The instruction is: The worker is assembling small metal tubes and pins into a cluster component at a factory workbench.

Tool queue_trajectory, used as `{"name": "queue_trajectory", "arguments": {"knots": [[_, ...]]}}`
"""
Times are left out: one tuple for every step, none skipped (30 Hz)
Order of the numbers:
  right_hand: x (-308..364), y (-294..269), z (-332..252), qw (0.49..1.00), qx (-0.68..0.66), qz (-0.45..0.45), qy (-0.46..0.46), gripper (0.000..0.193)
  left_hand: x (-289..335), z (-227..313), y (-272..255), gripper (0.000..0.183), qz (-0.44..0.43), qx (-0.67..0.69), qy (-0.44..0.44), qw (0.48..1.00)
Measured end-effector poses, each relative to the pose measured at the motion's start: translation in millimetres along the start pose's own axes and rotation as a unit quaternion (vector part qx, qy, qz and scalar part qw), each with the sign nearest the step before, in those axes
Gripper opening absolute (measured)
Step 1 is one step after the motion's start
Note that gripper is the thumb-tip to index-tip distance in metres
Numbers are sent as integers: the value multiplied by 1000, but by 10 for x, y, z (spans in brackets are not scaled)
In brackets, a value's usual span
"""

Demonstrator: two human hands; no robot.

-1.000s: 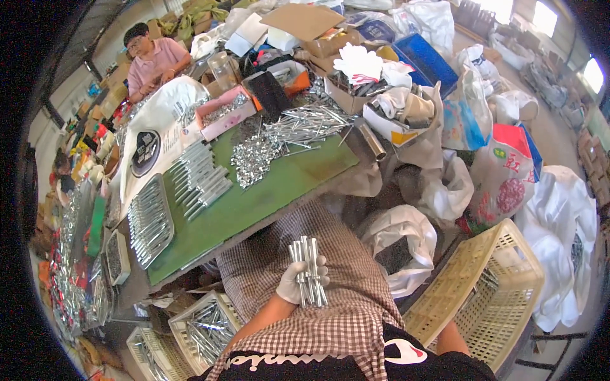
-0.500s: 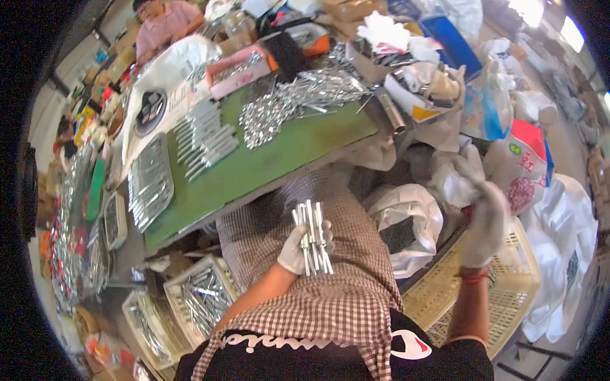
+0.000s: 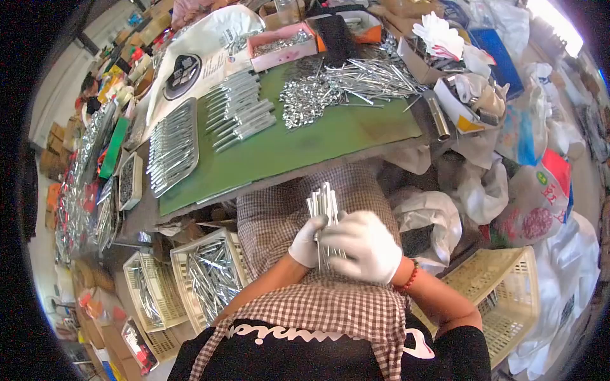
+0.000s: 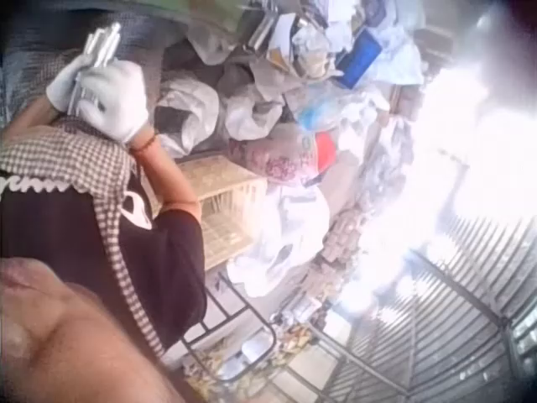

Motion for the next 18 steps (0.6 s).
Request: {"name": "queue_trajectory", "arguments": {"knots": [[-40,-101,82,998,18,45,43,35,13,31,28,35,7,13,3,1000],[-77,-215,157,991,31,80,100,41,22,175,263,35,17,-51,55,997],[-126,-294,224,986,43,112,120,50,9,306,474,38,-9,-87,71,994],[-192,-388,274,978,55,143,139,60,-18,450,669,43,-36,-123,86,988],[-289,-427,312,979,30,139,148,69,-100,608,773,50,-11,-200,138,970],[-394,-457,364,978,5,134,157,79,-206,748,885,57,14,-274,187,943],[-522,-503,421,977,-49,142,149,90,-264,912,1141,66,-16,-301,260,917],[-629,-608,459,970,-100,153,159,99,-362,1036,1404,74,-57,-323,326,887],[-767,-644,489,963,-138,182,144,101,-439,1205,1474,79,-55,-372,378,846],[-861,-719,519,953,-168,214,134,103,-522,1320,1590,84,-61,-415,425,802],[-953,-748,548,954,-162,215,131,103,-618,1365,1649,92,-68,-362,410,834],[-1018,-796,600,942,-189,247,129,103,-762,1406,1685,71,-64,-291,362,883],[-1051,-819,652,927,-219,276,128,103,-827,1432,1747,62,-132,-298,347,879],[-1076,-810,715,928,-217,275,127,103,-887,1433,1772,54,-200,-304,330,871],[-1080,-785,829,928,-191,281,153,102,-972,1403,1721,54,-201,-302,332,871],[-1121,-694,942,928,-174,280,175,101,-1026,1406,1573,52,-130,-355,376,846],[-1153,-630,1017,929,-157,285,173,98,-1078,1425,1475,52,-61,-402,414,814],[-1184,-593,1054,932,-160,278,170,98,-1151,1439,1395,52,-55,-400,419,813]]}}
Point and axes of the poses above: each hand's wrist, its own x-axis away from the middle knuckle, its own y-axis out of the palm, z = x × y, the point moved 6 cm from there along -x, towards the middle knuckle, and after that the axes turned 2 degrees about x, right-handed, at the moved point
